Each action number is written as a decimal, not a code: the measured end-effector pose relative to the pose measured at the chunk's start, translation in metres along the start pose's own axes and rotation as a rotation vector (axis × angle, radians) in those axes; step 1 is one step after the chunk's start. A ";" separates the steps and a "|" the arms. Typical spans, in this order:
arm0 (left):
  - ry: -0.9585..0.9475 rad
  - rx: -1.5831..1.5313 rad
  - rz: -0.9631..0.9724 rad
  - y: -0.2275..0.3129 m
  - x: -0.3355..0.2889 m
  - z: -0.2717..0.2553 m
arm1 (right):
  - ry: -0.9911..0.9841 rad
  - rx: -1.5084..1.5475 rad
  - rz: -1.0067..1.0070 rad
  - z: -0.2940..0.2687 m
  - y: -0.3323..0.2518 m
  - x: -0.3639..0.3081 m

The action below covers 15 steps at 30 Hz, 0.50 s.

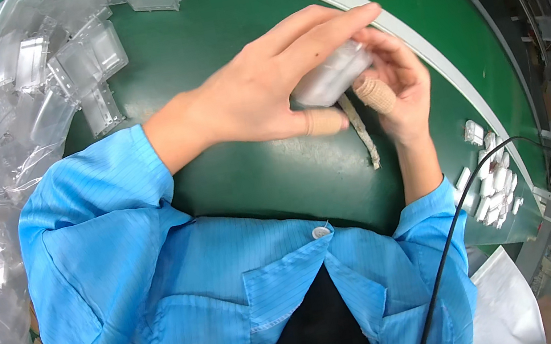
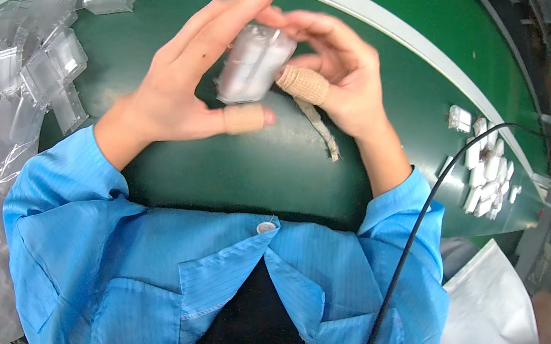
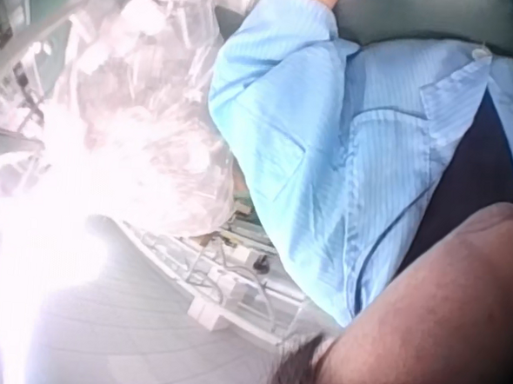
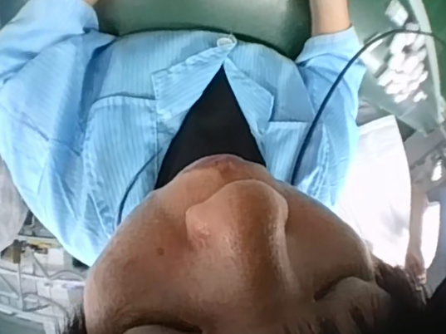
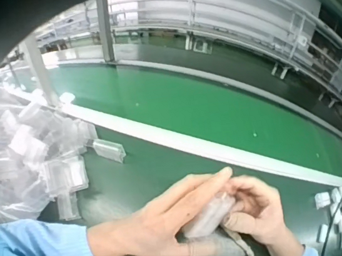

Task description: The person assembles small electronic components into plastic housings using tweezers, connecting red wires to the components.

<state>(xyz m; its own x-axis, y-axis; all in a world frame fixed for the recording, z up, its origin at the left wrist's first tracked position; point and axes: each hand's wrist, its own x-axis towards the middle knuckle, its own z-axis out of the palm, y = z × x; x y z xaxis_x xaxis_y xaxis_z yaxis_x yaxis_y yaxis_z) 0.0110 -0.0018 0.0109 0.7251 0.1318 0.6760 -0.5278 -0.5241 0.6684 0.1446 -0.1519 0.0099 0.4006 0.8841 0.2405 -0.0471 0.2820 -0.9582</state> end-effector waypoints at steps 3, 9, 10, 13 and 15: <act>0.051 0.069 -0.026 -0.005 -0.003 0.000 | 0.055 0.111 0.196 0.005 0.001 -0.001; 0.129 0.174 -0.052 -0.007 -0.003 0.010 | 0.117 0.121 0.176 0.016 -0.002 0.005; 0.134 0.185 -0.054 -0.008 -0.003 0.011 | 0.123 0.124 0.179 0.017 -0.001 0.006; 0.063 0.202 -0.054 -0.009 -0.007 0.012 | 0.062 -0.052 0.237 0.015 0.000 0.004; -0.009 -0.143 -0.162 -0.001 -0.004 0.008 | 0.077 0.076 0.298 0.006 -0.001 0.005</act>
<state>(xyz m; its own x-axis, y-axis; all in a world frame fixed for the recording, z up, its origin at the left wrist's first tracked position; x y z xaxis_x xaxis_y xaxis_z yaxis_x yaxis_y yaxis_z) 0.0124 -0.0080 0.0051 0.8090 0.1971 0.5537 -0.4609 -0.3718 0.8058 0.1415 -0.1455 0.0124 0.4273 0.9018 -0.0639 -0.2398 0.0449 -0.9698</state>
